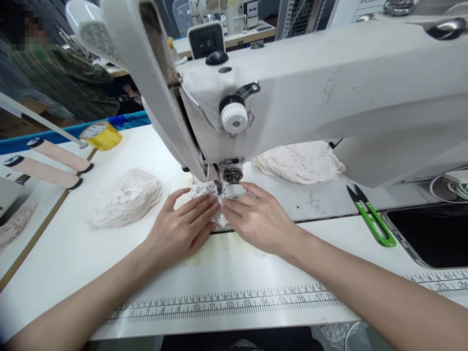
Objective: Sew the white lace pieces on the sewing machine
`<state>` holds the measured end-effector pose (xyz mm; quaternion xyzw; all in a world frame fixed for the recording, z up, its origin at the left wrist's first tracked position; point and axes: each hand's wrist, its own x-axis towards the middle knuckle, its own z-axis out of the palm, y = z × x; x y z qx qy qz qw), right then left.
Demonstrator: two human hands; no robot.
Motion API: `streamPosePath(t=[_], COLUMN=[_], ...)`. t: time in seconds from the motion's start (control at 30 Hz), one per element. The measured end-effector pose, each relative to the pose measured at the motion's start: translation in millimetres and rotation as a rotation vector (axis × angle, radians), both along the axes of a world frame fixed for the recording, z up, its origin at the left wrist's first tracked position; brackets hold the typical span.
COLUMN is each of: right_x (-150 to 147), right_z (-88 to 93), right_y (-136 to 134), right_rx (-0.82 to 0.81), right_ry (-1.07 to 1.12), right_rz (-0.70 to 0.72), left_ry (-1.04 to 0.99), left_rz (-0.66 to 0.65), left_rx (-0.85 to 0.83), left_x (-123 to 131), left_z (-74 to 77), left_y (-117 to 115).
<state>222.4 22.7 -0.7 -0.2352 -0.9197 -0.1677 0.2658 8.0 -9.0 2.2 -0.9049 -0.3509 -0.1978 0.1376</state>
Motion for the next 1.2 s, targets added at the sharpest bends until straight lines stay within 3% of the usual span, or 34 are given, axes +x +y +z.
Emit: streamPosePath(t=[0.27, 0.5, 0.8, 1.2], right_x=[0, -2, -4, -5], right_z=[-3.7, -7.1, -5.0, -4.7], right_y=[-2, 1, -4, 2], right_rx=[0.013, -0.015, -0.055, -0.086], right_ry=[-0.002, 0.012, 0.071, 0.029], right_rz=[0.007, -0.021, -0.051, -0.114], left_ry=[-0.034, -0.044, 0.002, -0.039], left_rz=[-0.031, 0.006, 0.085, 0.111], left_rx=[0.002, -0.01, 0.004, -0.041], left_x=[2, -1, 4, 1], left_z=[-1.0, -3.8, 1.1, -3.8], left_y=[-6, 5, -9, 1])
